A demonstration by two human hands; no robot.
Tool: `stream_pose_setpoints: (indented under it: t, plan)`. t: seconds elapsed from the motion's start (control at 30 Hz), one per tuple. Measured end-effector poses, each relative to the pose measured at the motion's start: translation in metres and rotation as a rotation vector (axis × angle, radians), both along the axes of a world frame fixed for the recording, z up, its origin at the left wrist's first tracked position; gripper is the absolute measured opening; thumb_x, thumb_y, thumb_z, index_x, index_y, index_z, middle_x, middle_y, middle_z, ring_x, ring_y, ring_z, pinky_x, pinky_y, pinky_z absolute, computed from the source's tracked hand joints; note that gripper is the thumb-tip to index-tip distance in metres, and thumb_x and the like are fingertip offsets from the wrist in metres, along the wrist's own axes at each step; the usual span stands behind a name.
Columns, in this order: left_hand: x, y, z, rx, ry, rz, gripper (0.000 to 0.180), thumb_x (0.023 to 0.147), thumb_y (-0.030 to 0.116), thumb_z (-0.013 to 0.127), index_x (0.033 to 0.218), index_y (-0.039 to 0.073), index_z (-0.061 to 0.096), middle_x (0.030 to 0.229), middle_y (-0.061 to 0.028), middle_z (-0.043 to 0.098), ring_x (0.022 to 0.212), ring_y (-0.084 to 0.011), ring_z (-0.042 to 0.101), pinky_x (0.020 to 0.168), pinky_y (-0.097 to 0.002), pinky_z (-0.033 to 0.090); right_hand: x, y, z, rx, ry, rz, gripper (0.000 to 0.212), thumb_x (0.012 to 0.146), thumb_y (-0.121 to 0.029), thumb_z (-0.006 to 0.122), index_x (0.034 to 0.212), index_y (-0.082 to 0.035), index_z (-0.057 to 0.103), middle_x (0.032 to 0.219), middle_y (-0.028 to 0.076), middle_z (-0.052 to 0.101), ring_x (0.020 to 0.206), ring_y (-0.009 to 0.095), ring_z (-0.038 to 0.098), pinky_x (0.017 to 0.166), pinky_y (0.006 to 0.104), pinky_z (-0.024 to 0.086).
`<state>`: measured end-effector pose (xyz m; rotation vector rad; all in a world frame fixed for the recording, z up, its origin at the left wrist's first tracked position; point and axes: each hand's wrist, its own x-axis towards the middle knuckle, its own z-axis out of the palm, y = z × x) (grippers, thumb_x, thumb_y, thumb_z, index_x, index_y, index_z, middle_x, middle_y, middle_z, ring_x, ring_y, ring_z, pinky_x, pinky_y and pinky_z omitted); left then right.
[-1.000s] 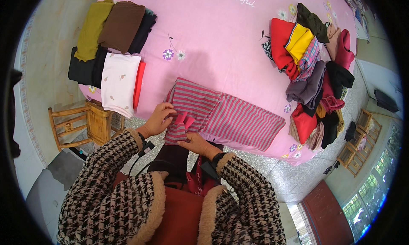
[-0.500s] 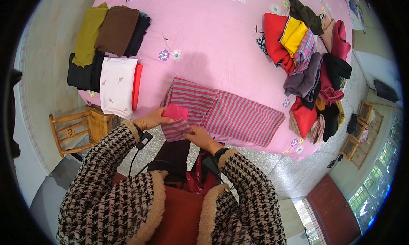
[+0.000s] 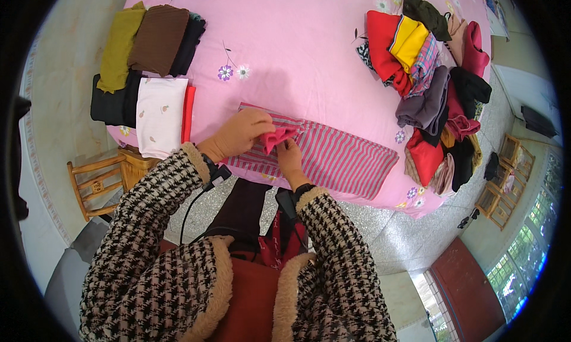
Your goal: The person folds several garments on a bed, including black pants, olive-green pants, pink-and-white striped pants, and beige pants. Each item is unfolded, aligned, folded in half or quarters, and placed into a growing stack on the left side of the bed.
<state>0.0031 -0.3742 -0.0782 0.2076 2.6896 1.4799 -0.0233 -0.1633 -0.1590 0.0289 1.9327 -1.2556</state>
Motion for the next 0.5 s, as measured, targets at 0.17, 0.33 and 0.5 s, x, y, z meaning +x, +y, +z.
stream_pose_setpoints:
  t: [0.17,0.33,0.5]
  plan:
    - [0.051,0.026,-0.017,-0.280,-0.013,-0.154,0.030,0.071,0.004,0.060,0.100,0.007,0.059,0.115,-0.0087,0.055,0.112,-0.0292,0.050,0.098,-0.0451,0.036,-0.003,0.009,0.016,0.332,0.241,0.161,0.019,0.086,-0.009,0.052,0.102,0.000,0.058,0.090,0.018,0.063,0.079,0.030,0.060,0.072,0.0380,0.047]
    - [0.092,0.038,-0.025,-0.117,-0.093,-0.013,0.039,0.070,0.003,0.058,0.109,0.006,0.057,0.128,-0.0142,0.049,0.121,-0.0322,0.044,0.102,-0.0432,0.033,0.008,0.009,0.052,0.179,0.429,0.269,0.027,0.086,-0.005,0.050,0.112,0.001,0.050,0.101,0.022,0.052,0.101,0.039,0.050,0.087,0.0423,0.042]
    - [0.096,0.029,-0.041,-0.235,-0.201,0.689,0.043,0.077,0.014,0.061,0.116,-0.001,0.048,0.122,-0.0217,0.050,0.117,-0.0362,0.045,0.097,-0.0439,0.037,0.031,-0.020,0.050,0.114,0.489,0.359,0.038,0.084,-0.004,0.052,0.120,0.003,0.042,0.114,0.027,0.044,0.107,0.041,0.045,0.092,0.0447,0.040]
